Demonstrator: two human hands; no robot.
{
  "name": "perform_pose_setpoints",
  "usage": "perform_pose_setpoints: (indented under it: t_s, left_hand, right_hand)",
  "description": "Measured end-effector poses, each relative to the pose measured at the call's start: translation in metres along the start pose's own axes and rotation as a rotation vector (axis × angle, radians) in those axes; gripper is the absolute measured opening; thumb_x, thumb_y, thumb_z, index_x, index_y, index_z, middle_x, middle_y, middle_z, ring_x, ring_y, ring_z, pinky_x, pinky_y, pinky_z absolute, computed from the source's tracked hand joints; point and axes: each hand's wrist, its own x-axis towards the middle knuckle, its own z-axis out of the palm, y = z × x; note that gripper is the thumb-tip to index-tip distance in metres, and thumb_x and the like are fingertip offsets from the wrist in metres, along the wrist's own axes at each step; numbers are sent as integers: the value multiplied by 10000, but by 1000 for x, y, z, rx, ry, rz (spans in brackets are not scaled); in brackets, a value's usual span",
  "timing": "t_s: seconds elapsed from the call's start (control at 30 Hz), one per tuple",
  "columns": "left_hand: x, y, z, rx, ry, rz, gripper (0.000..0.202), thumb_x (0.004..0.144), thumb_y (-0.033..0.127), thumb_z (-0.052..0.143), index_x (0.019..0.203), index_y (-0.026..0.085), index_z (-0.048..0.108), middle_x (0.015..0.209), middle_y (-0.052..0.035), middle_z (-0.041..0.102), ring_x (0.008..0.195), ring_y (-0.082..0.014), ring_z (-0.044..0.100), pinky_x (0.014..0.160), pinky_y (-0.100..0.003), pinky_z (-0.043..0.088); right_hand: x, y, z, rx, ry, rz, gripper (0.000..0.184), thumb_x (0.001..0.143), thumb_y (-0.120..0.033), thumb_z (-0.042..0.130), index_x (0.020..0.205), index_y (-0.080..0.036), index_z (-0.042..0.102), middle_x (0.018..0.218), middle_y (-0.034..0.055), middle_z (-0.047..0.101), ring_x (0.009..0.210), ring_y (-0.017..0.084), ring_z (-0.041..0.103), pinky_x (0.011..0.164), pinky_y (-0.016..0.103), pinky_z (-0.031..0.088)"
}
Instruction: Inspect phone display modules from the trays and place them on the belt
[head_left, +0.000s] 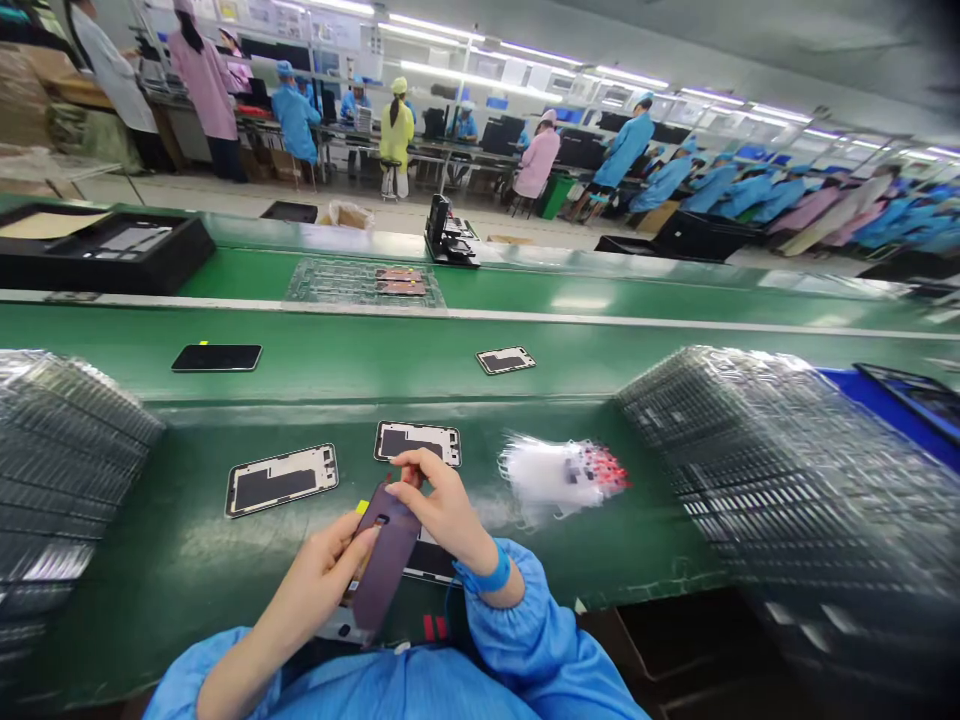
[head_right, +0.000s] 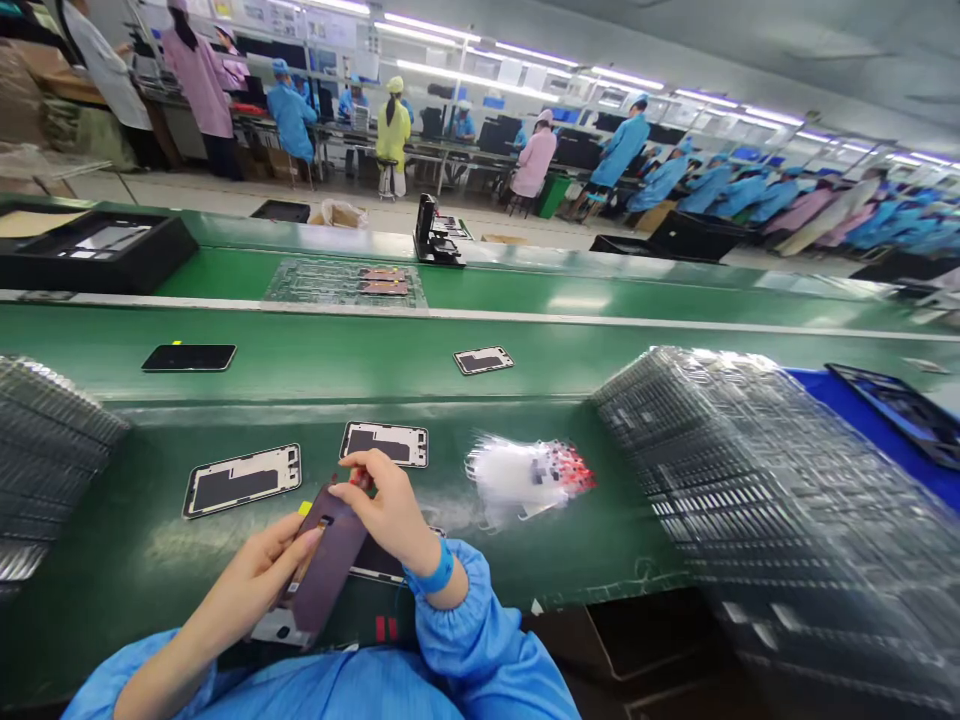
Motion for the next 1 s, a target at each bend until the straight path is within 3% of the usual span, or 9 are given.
perform_pose_setpoints:
  t_s: [0.13, 0.27, 0.43, 0.57, 0.63, 0.7, 0.8, 0.9, 1.0]
  left_hand:
    - [-1, -1, -2, 45, -3, 14, 599, 804, 727, 599, 1009, 164, 603, 607, 81, 357, 513, -85, 317, 433, -186, 296]
    - [1, -1, 1, 40, 52, 53, 523, 795, 666, 655, 953, 168, 644, 614, 49, 469, 529, -106, 415, 450, -195, 330]
    - [10, 2, 9, -138, 157, 97, 370, 712, 494, 803, 789, 161, 665, 586, 34, 567, 499, -111, 482, 477, -209, 385]
    - [17, 6, 4, -470, 36, 28, 314, 649, 387, 855, 819, 156, 727, 682, -9, 686, 621, -162, 618, 627, -248, 504]
    - [23, 6, -3, -589, -59, -122, 356, 647, 449, 850, 785, 140, 738, 683, -34, 699, 621, -173, 638, 608, -257, 519]
    - [32, 4, -10, -573, -69, -226, 381, 634, 448, 873, 762, 114, 744, 649, -46, 691, 558, -159, 619, 533, -244, 502]
    - [52, 1, -19, -500, 63, -213, 307, 623, 313, 908, 757, 95, 738, 635, -41, 695, 513, -131, 600, 478, -213, 477]
    - [69, -1, -33, -503, 213, -157, 213, 707, 265, 852, 779, 110, 724, 633, -26, 703, 506, -127, 616, 477, -204, 493]
    - [75, 1, -51, -511, 347, -112, 114, 801, 231, 765, 837, 140, 706, 649, -11, 711, 507, -134, 642, 481, -210, 527]
  right_hand:
    - [-2, -2, -2, -184, 42, -264, 172, 995, -298, 581, 933, -203, 710, 749, 15, 594, 698, 162, 570, 610, 285, 474]
    - [-9, -10, 2, -535, 188, -601, 182, 993, -136, 522, 932, -147, 692, 683, 33, 573, 624, 173, 491, 541, 304, 410]
    - [-23, -23, 9, -722, 94, -839, 243, 967, -53, 441, 921, -94, 675, 632, 35, 548, 565, 175, 444, 491, 320, 370]
    - [-25, -27, 10, -703, 114, -821, 209, 957, -55, 473, 927, -103, 674, 653, 34, 572, 627, 176, 523, 533, 312, 428]
    - [-23, -25, 11, -703, 91, -812, 223, 962, -65, 475, 877, -132, 670, 648, 24, 567, 625, 165, 541, 538, 300, 438]
    - [-23, -23, 14, -691, 38, -855, 247, 961, -66, 466, 831, -143, 661, 627, 11, 548, 575, 149, 526, 501, 285, 419]
    - [-30, -28, 12, -585, 8, -934, 259, 965, -67, 430, 854, -133, 654, 614, 5, 540, 543, 147, 540, 473, 281, 435]
    - [-45, -41, -9, -370, 55, -861, 251, 1000, -119, 397, 986, -156, 645, 720, 26, 605, 640, 154, 634, 552, 280, 537]
    - [-59, -42, -55, -294, 359, -597, 156, 987, -160, 489, 1014, -217, 632, 795, 14, 617, 714, 161, 661, 654, 310, 576]
